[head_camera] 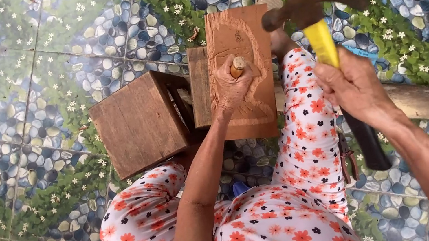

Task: Carving a design into a wooden block using a hammer and a small chisel.

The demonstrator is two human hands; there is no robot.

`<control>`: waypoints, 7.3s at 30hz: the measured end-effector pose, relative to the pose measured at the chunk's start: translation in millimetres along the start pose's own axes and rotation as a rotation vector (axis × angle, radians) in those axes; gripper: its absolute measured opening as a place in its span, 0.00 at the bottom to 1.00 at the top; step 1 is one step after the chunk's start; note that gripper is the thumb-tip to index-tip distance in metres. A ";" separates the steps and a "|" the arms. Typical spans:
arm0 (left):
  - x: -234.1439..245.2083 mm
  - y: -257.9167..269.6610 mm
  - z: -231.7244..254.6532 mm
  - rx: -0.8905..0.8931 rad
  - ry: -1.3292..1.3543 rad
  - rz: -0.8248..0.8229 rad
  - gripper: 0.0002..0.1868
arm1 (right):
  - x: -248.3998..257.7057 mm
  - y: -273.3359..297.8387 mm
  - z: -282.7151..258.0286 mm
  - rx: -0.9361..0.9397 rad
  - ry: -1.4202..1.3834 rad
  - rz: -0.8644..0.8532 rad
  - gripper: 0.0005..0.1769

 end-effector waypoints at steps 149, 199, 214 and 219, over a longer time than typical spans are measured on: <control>134.3 98.7 11.7 0.675 0.494 0.210 0.09 | -51.7 47.8 98.2 -0.154 -0.602 0.121 0.10; 250.6 20.1 -59.0 0.363 -1.099 -0.237 0.12 | -47.1 54.0 85.4 -0.180 -0.616 0.165 0.09; 244.5 15.6 -38.8 0.386 -1.032 -0.216 0.11 | -42.7 54.9 65.7 -0.167 -0.661 0.182 0.09; 247.1 17.4 -44.6 0.395 -1.013 -0.192 0.09 | -42.0 54.9 69.2 -0.164 -0.661 0.186 0.09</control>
Point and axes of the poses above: each hand's wrist, its own y-axis away from the middle knuckle, its own x-axis out of the back of the hand, z = x × y, the point moved 7 cm from there along -y, towards the middle knuckle, and after that the axes turned 1 degree about -z, right-handed, at the moved point
